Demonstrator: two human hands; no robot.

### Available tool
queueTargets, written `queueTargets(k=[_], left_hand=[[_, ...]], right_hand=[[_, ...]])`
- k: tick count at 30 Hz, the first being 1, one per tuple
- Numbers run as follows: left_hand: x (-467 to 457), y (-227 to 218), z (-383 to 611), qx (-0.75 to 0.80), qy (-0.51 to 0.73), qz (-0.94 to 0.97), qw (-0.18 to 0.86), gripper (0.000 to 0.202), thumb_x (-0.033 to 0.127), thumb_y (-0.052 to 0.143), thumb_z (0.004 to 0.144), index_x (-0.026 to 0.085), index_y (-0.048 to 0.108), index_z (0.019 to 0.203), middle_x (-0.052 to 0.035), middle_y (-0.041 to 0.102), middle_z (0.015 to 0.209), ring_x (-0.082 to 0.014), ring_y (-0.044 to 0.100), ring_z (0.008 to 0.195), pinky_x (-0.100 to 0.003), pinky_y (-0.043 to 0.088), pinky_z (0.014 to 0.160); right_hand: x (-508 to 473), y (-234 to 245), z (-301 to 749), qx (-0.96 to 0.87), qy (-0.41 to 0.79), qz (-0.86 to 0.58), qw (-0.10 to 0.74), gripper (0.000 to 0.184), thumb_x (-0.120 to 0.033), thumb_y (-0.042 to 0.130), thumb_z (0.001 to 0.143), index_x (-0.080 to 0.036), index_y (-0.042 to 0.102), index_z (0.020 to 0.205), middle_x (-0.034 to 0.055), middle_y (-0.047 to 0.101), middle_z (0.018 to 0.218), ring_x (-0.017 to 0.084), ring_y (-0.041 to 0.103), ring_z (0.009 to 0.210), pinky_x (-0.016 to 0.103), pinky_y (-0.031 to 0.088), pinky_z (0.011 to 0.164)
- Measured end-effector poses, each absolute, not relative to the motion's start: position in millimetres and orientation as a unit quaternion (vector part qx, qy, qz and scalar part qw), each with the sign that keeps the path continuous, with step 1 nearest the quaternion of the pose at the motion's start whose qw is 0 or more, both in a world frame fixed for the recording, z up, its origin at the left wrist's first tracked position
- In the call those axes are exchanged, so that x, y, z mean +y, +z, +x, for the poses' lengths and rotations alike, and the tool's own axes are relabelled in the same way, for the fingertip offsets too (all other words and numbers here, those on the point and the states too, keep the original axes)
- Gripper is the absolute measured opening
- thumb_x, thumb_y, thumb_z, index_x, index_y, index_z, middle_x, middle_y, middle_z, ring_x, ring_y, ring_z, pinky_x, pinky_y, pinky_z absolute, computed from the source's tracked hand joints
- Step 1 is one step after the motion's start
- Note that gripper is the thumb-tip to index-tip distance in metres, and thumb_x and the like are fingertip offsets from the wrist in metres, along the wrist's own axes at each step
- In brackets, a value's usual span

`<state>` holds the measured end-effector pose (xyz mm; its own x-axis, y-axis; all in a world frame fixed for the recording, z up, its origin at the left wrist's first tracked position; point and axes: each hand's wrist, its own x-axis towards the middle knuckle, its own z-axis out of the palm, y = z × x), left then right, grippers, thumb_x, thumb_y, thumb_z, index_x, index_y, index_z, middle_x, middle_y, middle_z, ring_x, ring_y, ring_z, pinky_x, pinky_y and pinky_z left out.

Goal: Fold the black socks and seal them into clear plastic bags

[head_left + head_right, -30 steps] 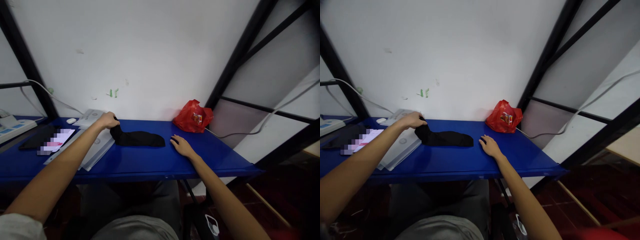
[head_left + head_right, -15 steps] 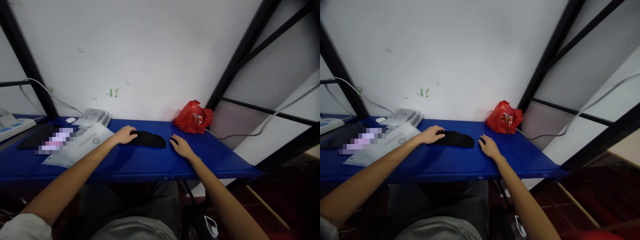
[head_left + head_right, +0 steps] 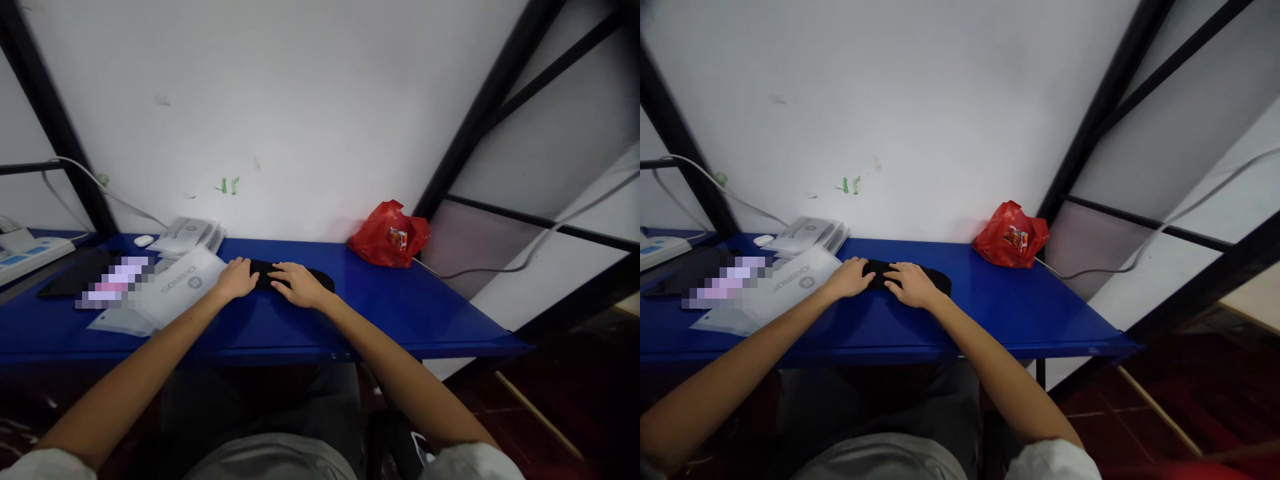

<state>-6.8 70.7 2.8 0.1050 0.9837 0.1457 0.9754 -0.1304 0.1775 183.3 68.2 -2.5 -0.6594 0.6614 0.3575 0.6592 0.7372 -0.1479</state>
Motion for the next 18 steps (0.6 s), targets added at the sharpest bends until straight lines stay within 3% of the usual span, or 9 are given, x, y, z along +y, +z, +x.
queueTargets(k=[7, 11, 18], left_hand=[[71, 5, -9, 0.697, 0.103, 0.706, 0.067, 0.050, 0.048, 0.044, 0.084, 0.006, 0.060, 0.107, -0.0232, 0.063, 0.111, -0.0336, 0.058, 0.106, -0.035, 0.046, 0.081], [81, 12, -7, 0.715, 0.101, 0.677, 0.139, 0.050, 0.053, 0.053, 0.077, 0.008, 0.065, 0.097, -0.0212, 0.068, 0.100, -0.0338, 0.062, 0.100, -0.034, 0.048, 0.073], [95, 16, -4, 0.720, 0.120, 0.665, 0.158, 0.031, 0.036, 0.057, 0.074, 0.013, 0.066, 0.092, -0.0142, 0.070, 0.095, -0.0272, 0.065, 0.095, -0.028, 0.048, 0.068]], right_hand=[[83, -11, 195, -0.910, 0.002, -0.365, 0.197, 0.039, -0.037, 0.046, 0.090, -0.019, 0.060, 0.122, 0.0102, 0.056, 0.131, 0.025, 0.048, 0.124, 0.045, 0.035, 0.105], [82, -18, 197, -0.905, 0.032, -0.372, 0.202, 0.042, -0.040, 0.042, 0.091, -0.022, 0.054, 0.128, 0.0061, 0.054, 0.133, 0.024, 0.043, 0.129, 0.046, 0.032, 0.108], [76, -15, 211, -0.882, 0.046, -0.399, 0.248, 0.043, -0.042, 0.039, 0.092, -0.023, 0.054, 0.128, 0.0057, 0.055, 0.132, 0.024, 0.044, 0.128, 0.046, 0.032, 0.108]])
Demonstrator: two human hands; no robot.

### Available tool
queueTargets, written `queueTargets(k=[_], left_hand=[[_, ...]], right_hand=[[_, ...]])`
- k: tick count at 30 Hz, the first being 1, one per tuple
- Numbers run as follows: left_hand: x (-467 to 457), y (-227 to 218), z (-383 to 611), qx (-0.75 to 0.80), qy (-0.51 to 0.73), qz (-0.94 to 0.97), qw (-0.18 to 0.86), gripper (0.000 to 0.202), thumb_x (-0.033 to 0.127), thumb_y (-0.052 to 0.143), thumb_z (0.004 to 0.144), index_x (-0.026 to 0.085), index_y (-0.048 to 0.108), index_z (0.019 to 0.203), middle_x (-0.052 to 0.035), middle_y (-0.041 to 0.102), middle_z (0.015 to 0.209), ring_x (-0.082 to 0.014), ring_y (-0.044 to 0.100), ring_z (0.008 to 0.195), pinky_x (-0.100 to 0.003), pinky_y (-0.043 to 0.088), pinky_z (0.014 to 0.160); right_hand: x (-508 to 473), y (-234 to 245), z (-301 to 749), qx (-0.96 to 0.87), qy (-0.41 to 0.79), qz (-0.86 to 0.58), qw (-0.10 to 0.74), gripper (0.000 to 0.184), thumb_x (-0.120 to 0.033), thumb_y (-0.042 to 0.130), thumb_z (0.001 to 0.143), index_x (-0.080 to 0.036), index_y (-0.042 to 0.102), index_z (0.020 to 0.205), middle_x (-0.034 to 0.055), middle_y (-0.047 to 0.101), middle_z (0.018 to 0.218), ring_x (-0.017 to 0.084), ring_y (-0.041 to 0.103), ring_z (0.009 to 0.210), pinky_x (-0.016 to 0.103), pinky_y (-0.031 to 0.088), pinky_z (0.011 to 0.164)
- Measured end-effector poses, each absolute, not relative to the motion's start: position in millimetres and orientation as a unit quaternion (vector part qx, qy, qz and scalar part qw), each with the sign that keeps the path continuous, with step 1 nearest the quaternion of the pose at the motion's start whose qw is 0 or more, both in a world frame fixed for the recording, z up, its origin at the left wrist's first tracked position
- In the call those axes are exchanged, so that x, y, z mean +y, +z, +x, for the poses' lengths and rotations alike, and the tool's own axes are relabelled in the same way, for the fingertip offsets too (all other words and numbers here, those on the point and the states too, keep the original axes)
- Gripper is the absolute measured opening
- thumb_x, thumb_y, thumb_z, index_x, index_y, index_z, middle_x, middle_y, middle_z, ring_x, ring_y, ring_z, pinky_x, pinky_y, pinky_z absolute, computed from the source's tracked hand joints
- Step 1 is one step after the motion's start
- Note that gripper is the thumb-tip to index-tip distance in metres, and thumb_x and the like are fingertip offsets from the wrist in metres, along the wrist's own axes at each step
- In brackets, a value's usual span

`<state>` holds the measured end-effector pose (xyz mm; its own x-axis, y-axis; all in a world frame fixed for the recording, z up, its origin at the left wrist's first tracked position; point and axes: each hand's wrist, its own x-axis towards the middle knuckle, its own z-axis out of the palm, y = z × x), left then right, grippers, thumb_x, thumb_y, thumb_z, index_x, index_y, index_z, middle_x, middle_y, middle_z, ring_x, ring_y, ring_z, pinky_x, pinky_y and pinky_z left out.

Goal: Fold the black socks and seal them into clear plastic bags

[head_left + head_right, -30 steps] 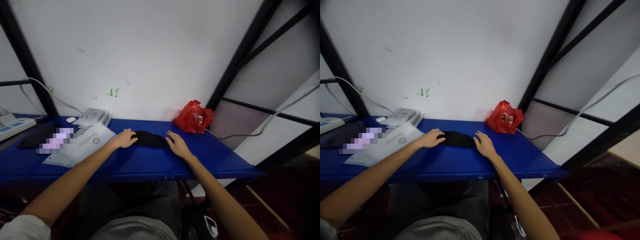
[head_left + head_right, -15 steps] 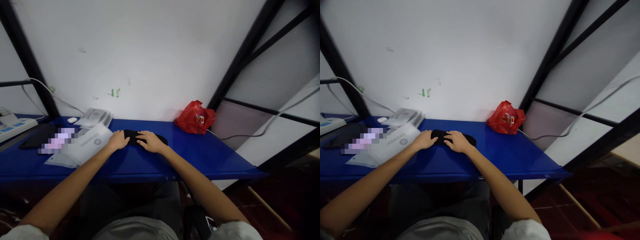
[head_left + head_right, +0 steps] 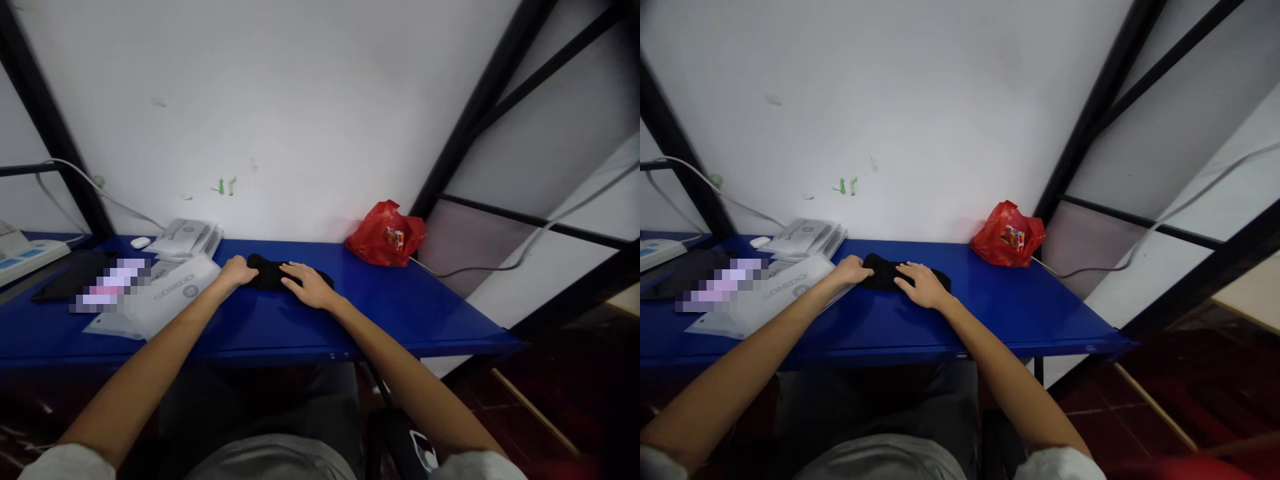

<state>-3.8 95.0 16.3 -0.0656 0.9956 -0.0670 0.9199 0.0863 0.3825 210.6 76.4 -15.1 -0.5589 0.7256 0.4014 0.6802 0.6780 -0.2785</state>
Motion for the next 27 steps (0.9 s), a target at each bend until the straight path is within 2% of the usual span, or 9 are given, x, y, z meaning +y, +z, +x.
queueTargets(k=[4, 8, 16, 19, 23, 27], left_hand=[[86, 32, -8, 0.725, 0.151, 0.663, 0.108, 0.031, 0.031, 0.053, 0.076, 0.014, 0.062, 0.100, -0.0149, 0.067, 0.104, -0.0297, 0.062, 0.099, -0.033, 0.048, 0.074], [69, 50, -3, 0.724, 0.182, 0.665, -0.004, 0.033, 0.024, 0.048, 0.080, 0.013, 0.055, 0.110, -0.0163, 0.064, 0.104, -0.0321, 0.060, 0.098, -0.039, 0.047, 0.077], [43, 44, 52, 0.618, 0.149, 0.761, -0.129, 0.030, 0.006, 0.041, 0.084, 0.014, 0.050, 0.111, -0.0141, 0.057, 0.111, -0.0265, 0.053, 0.105, -0.035, 0.045, 0.082], [41, 34, 66, 0.584, 0.139, 0.794, -0.090, 0.027, 0.015, 0.044, 0.087, 0.014, 0.051, 0.113, -0.0147, 0.055, 0.113, -0.0272, 0.053, 0.106, -0.035, 0.044, 0.082], [42, 21, 58, 0.487, 0.154, 0.859, 0.038, 0.045, 0.046, 0.041, 0.090, 0.017, 0.047, 0.123, -0.0118, 0.053, 0.125, -0.0267, 0.050, 0.113, -0.036, 0.042, 0.090], [43, 14, 33, 0.464, 0.219, 0.857, 0.044, 0.043, 0.039, 0.034, 0.093, 0.018, 0.044, 0.129, -0.0083, 0.049, 0.133, -0.0228, 0.045, 0.120, -0.035, 0.037, 0.098]], right_hand=[[74, -13, 250, -0.829, 0.037, -0.470, 0.299, 0.045, -0.043, 0.038, 0.092, -0.018, 0.056, 0.125, 0.0101, 0.056, 0.130, 0.023, 0.048, 0.124, 0.042, 0.035, 0.107], [74, -18, 293, -0.776, 0.038, -0.548, 0.311, 0.041, -0.041, 0.040, 0.091, -0.018, 0.060, 0.119, 0.0098, 0.060, 0.125, 0.023, 0.053, 0.119, 0.041, 0.037, 0.105], [74, -36, 312, -0.769, 0.034, -0.586, 0.253, 0.044, -0.041, 0.037, 0.093, -0.014, 0.060, 0.119, 0.0124, 0.060, 0.125, 0.025, 0.054, 0.118, 0.040, 0.038, 0.104], [74, -38, 310, -0.778, 0.022, -0.579, 0.243, 0.043, -0.041, 0.037, 0.093, -0.016, 0.060, 0.118, 0.0125, 0.059, 0.126, 0.025, 0.053, 0.120, 0.041, 0.039, 0.103], [73, -38, 311, -0.779, 0.022, -0.576, 0.246, 0.042, -0.041, 0.038, 0.092, -0.015, 0.061, 0.117, 0.0135, 0.059, 0.126, 0.026, 0.053, 0.119, 0.043, 0.039, 0.102], [68, -33, 300, -0.783, 0.022, -0.553, 0.282, 0.042, -0.039, 0.041, 0.091, -0.014, 0.059, 0.119, 0.0141, 0.059, 0.126, 0.025, 0.053, 0.119, 0.043, 0.038, 0.104]])
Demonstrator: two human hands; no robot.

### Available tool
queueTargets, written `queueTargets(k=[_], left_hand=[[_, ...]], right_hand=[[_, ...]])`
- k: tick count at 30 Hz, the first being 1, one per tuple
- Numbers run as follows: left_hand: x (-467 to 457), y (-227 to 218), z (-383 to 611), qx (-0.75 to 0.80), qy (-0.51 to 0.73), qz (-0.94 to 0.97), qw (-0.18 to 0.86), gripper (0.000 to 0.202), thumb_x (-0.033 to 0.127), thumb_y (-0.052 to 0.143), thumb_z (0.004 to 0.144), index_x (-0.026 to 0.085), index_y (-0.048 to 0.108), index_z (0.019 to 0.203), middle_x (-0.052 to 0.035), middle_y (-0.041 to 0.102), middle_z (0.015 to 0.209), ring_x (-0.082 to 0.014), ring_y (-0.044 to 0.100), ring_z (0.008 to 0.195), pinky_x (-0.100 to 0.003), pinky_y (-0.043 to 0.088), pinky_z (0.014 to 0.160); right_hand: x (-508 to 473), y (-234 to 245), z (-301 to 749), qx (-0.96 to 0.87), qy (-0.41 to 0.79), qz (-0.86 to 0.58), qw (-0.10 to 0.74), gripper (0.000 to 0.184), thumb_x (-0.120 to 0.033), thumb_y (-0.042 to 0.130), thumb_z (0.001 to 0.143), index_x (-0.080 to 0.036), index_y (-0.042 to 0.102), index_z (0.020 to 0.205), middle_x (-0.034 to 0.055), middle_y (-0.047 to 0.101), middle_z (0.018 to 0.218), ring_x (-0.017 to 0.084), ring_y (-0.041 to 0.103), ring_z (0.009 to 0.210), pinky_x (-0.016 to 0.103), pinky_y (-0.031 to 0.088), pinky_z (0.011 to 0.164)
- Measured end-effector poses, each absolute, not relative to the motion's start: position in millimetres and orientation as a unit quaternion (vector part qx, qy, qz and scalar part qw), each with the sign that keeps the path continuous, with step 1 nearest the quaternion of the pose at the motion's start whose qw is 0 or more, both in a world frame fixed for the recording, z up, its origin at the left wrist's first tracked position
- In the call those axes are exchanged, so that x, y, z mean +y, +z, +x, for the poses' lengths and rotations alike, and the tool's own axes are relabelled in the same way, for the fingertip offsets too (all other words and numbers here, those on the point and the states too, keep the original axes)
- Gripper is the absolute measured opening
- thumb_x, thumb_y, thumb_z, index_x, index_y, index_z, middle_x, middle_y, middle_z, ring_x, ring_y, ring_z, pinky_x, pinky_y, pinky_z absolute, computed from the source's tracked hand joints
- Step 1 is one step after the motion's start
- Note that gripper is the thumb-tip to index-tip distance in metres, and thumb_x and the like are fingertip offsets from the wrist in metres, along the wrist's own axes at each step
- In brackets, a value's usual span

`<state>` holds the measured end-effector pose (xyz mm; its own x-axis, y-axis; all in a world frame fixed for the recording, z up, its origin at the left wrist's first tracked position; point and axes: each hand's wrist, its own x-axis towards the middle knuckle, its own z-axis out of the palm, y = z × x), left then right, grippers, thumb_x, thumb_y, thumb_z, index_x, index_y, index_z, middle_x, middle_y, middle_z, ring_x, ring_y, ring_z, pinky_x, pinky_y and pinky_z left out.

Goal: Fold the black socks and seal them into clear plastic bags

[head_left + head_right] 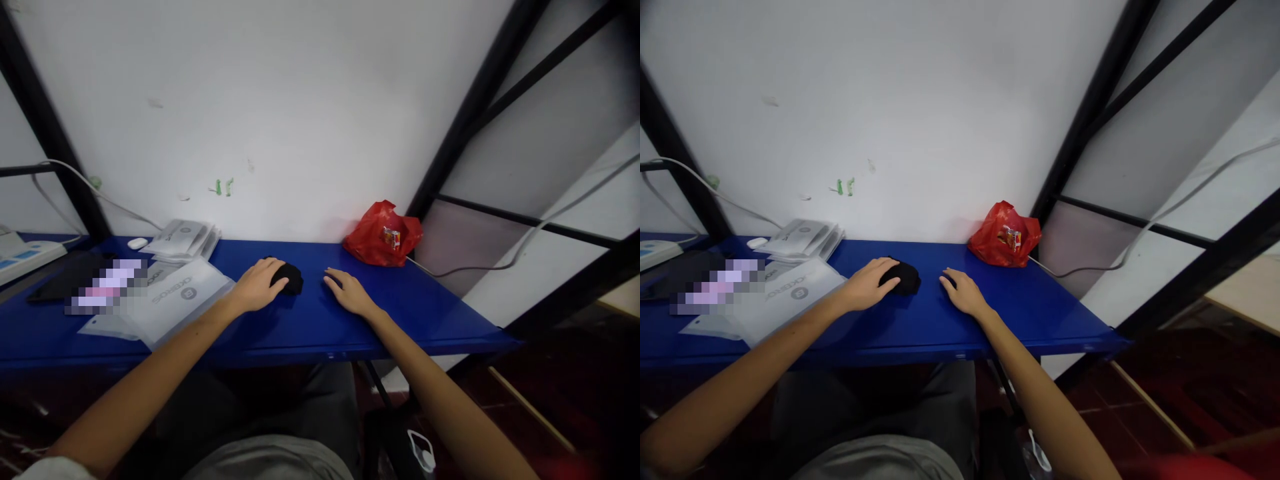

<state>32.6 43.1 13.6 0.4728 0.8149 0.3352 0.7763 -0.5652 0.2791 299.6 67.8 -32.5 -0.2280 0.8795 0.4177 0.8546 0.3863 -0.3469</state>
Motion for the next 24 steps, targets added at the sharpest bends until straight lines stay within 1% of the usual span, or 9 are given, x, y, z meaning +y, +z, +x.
queueTargets(k=[2, 4, 7, 9, 11, 13, 17, 20, 24], left_hand=[[42, 11, 20, 0.492, 0.215, 0.844, 0.015, 0.042, 0.036, 0.036, 0.093, 0.017, 0.044, 0.130, -0.0091, 0.048, 0.134, -0.0235, 0.044, 0.120, -0.036, 0.036, 0.099], [40, 9, 9, 0.525, 0.180, 0.832, -0.025, 0.042, 0.033, 0.038, 0.092, 0.014, 0.046, 0.129, -0.0116, 0.048, 0.133, -0.0261, 0.045, 0.118, -0.038, 0.038, 0.097], [32, 5, -2, 0.575, 0.117, 0.806, -0.084, 0.038, 0.030, 0.041, 0.091, 0.010, 0.052, 0.121, -0.0159, 0.052, 0.124, -0.0296, 0.048, 0.112, -0.041, 0.041, 0.090], [26, 4, -7, 0.611, 0.087, 0.780, -0.104, 0.035, 0.030, 0.041, 0.090, 0.008, 0.056, 0.114, -0.0171, 0.055, 0.115, -0.0303, 0.050, 0.108, -0.041, 0.044, 0.085], [21, 3, -12, 0.644, 0.068, 0.754, -0.107, 0.033, 0.030, 0.041, 0.090, 0.008, 0.058, 0.109, -0.0173, 0.056, 0.110, -0.0308, 0.051, 0.106, -0.041, 0.046, 0.081], [18, 2, -15, 0.663, 0.055, 0.740, -0.102, 0.033, 0.031, 0.041, 0.090, 0.007, 0.059, 0.106, -0.0176, 0.057, 0.108, -0.0313, 0.051, 0.105, -0.040, 0.046, 0.079], [17, -3, -21, 0.671, 0.043, 0.736, -0.077, 0.035, 0.031, 0.042, 0.091, 0.006, 0.060, 0.108, -0.0179, 0.057, 0.110, -0.0309, 0.051, 0.107, -0.039, 0.046, 0.080], [18, -8, -23, 0.665, 0.041, 0.743, -0.064, 0.035, 0.030, 0.040, 0.091, 0.007, 0.061, 0.108, -0.0181, 0.057, 0.112, -0.0305, 0.052, 0.107, -0.039, 0.046, 0.079], [20, -10, -25, 0.645, 0.032, 0.760, -0.067, 0.034, 0.025, 0.037, 0.092, 0.007, 0.062, 0.106, -0.0173, 0.057, 0.110, -0.0291, 0.053, 0.104, -0.036, 0.046, 0.079]], right_hand=[[64, -28, 286, -0.793, 0.021, -0.529, 0.302, 0.042, -0.039, 0.041, 0.091, -0.016, 0.057, 0.122, 0.0132, 0.057, 0.128, 0.024, 0.051, 0.121, 0.044, 0.038, 0.104], [59, -22, 266, -0.813, 0.018, -0.494, 0.309, 0.042, -0.039, 0.041, 0.091, -0.018, 0.056, 0.124, 0.0117, 0.055, 0.131, 0.024, 0.049, 0.123, 0.046, 0.038, 0.104], [55, -11, 233, -0.846, 0.007, -0.439, 0.302, 0.042, -0.037, 0.041, 0.092, -0.017, 0.055, 0.126, 0.0120, 0.050, 0.136, 0.024, 0.045, 0.127, 0.046, 0.036, 0.106], [57, -3, 212, -0.869, -0.002, -0.405, 0.285, 0.041, -0.035, 0.041, 0.092, -0.017, 0.054, 0.127, 0.0124, 0.046, 0.139, 0.024, 0.042, 0.129, 0.045, 0.033, 0.107], [61, 2, 195, -0.888, -0.002, -0.384, 0.255, 0.041, -0.035, 0.040, 0.093, -0.017, 0.054, 0.128, 0.0133, 0.043, 0.141, 0.024, 0.039, 0.131, 0.046, 0.031, 0.108], [67, 3, 181, -0.897, 0.005, -0.381, 0.225, 0.042, -0.036, 0.039, 0.093, -0.019, 0.052, 0.130, 0.0134, 0.041, 0.143, 0.025, 0.036, 0.133, 0.049, 0.030, 0.108], [80, -6, 165, -0.903, 0.019, -0.389, 0.182, 0.044, -0.039, 0.037, 0.094, -0.018, 0.051, 0.130, 0.0139, 0.042, 0.142, 0.027, 0.035, 0.133, 0.051, 0.029, 0.108], [85, -15, 165, -0.905, 0.023, -0.389, 0.174, 0.044, -0.038, 0.034, 0.095, -0.018, 0.052, 0.130, 0.0128, 0.047, 0.139, 0.025, 0.037, 0.133, 0.048, 0.030, 0.109], [86, -20, 178, -0.892, 0.020, -0.416, 0.175, 0.044, -0.038, 0.034, 0.095, -0.018, 0.051, 0.130, 0.0117, 0.046, 0.139, 0.024, 0.037, 0.133, 0.045, 0.030, 0.109]])
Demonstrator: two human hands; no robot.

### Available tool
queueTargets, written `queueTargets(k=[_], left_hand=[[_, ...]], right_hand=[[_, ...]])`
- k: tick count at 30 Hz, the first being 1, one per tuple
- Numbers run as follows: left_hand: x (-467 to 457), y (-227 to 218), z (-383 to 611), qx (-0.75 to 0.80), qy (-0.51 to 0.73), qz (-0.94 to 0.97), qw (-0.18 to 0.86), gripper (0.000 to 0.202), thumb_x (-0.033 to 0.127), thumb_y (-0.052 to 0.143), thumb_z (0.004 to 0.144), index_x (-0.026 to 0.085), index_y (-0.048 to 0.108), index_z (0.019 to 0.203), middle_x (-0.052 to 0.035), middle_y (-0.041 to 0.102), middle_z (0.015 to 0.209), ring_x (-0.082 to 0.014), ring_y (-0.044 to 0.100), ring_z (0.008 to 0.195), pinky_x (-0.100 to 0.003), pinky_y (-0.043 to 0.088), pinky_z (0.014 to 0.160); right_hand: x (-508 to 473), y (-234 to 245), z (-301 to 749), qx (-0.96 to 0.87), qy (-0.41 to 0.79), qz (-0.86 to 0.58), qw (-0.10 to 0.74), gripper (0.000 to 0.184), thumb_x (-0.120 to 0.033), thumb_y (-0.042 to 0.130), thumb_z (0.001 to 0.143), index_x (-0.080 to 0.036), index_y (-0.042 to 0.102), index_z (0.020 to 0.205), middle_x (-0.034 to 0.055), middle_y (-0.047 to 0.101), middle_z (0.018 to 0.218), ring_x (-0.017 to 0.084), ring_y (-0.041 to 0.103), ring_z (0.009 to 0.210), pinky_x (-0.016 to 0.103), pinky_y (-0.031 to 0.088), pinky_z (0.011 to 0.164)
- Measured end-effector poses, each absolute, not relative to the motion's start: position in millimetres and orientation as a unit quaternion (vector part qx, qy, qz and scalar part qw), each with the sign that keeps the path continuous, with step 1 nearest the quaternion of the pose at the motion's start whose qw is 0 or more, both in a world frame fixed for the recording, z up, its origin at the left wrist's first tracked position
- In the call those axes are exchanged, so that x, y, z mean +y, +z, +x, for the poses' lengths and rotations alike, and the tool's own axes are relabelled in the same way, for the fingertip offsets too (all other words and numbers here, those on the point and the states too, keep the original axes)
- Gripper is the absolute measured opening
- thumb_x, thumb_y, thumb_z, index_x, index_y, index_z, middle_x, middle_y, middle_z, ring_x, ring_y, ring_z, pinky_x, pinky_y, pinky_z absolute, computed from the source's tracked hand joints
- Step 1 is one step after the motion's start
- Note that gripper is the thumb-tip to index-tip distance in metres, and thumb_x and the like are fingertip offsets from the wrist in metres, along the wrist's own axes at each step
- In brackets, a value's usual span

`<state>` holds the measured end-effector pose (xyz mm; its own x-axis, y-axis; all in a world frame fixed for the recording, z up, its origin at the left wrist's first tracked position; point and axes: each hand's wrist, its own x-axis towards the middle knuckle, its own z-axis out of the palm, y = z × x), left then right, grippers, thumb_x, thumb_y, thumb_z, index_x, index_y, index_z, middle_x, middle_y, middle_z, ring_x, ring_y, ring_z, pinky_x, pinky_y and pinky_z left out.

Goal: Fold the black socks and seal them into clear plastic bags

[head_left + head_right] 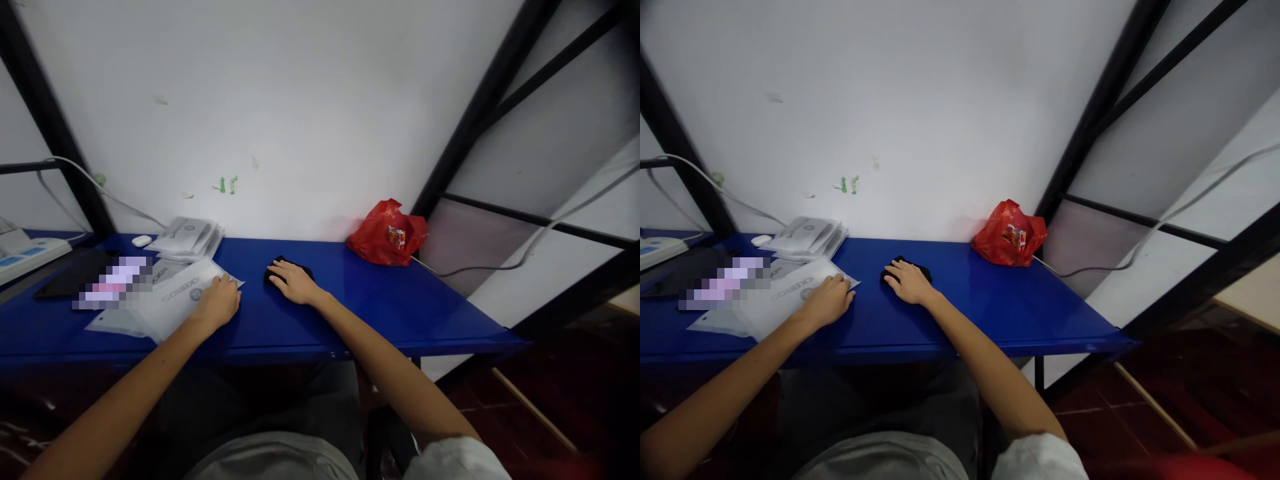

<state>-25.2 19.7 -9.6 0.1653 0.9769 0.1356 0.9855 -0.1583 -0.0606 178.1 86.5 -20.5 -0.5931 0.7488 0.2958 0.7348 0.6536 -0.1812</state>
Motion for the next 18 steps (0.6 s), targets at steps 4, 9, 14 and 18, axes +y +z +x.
queueTargets(k=[4, 9, 14, 18], left_hand=[[20, -8, -22, -0.626, -0.015, -0.777, 0.068, 0.032, 0.014, 0.034, 0.090, 0.009, 0.063, 0.101, -0.0157, 0.059, 0.104, -0.0266, 0.056, 0.099, -0.033, 0.047, 0.076], [25, -10, 0, -0.577, -0.033, -0.813, 0.062, 0.030, 0.009, 0.036, 0.088, 0.011, 0.064, 0.098, -0.0128, 0.061, 0.099, -0.0229, 0.058, 0.094, -0.030, 0.047, 0.074], [31, -15, 36, -0.469, -0.074, -0.880, 0.032, 0.030, 0.011, 0.035, 0.090, 0.014, 0.064, 0.100, -0.0100, 0.061, 0.099, -0.0211, 0.056, 0.095, -0.030, 0.047, 0.079], [27, -14, 45, -0.409, -0.125, -0.904, -0.007, 0.030, 0.014, 0.038, 0.091, 0.015, 0.059, 0.112, -0.0098, 0.060, 0.107, -0.0199, 0.054, 0.102, -0.031, 0.044, 0.088]], right_hand=[[83, -23, 207, -0.874, 0.002, -0.452, 0.179, 0.046, -0.040, 0.035, 0.094, -0.019, 0.050, 0.132, 0.0108, 0.045, 0.140, 0.024, 0.036, 0.133, 0.044, 0.031, 0.109], [74, -28, 258, -0.838, -0.017, -0.514, 0.183, 0.048, -0.042, 0.036, 0.093, -0.016, 0.050, 0.131, 0.0116, 0.045, 0.140, 0.025, 0.036, 0.134, 0.045, 0.030, 0.110], [63, -33, 300, -0.789, -0.035, -0.581, 0.197, 0.049, -0.042, 0.036, 0.093, -0.015, 0.051, 0.130, 0.0129, 0.047, 0.139, 0.026, 0.037, 0.132, 0.044, 0.030, 0.110], [59, -37, 316, -0.775, -0.052, -0.596, 0.205, 0.048, -0.042, 0.036, 0.092, -0.016, 0.051, 0.130, 0.0137, 0.048, 0.138, 0.027, 0.039, 0.131, 0.047, 0.032, 0.108]])
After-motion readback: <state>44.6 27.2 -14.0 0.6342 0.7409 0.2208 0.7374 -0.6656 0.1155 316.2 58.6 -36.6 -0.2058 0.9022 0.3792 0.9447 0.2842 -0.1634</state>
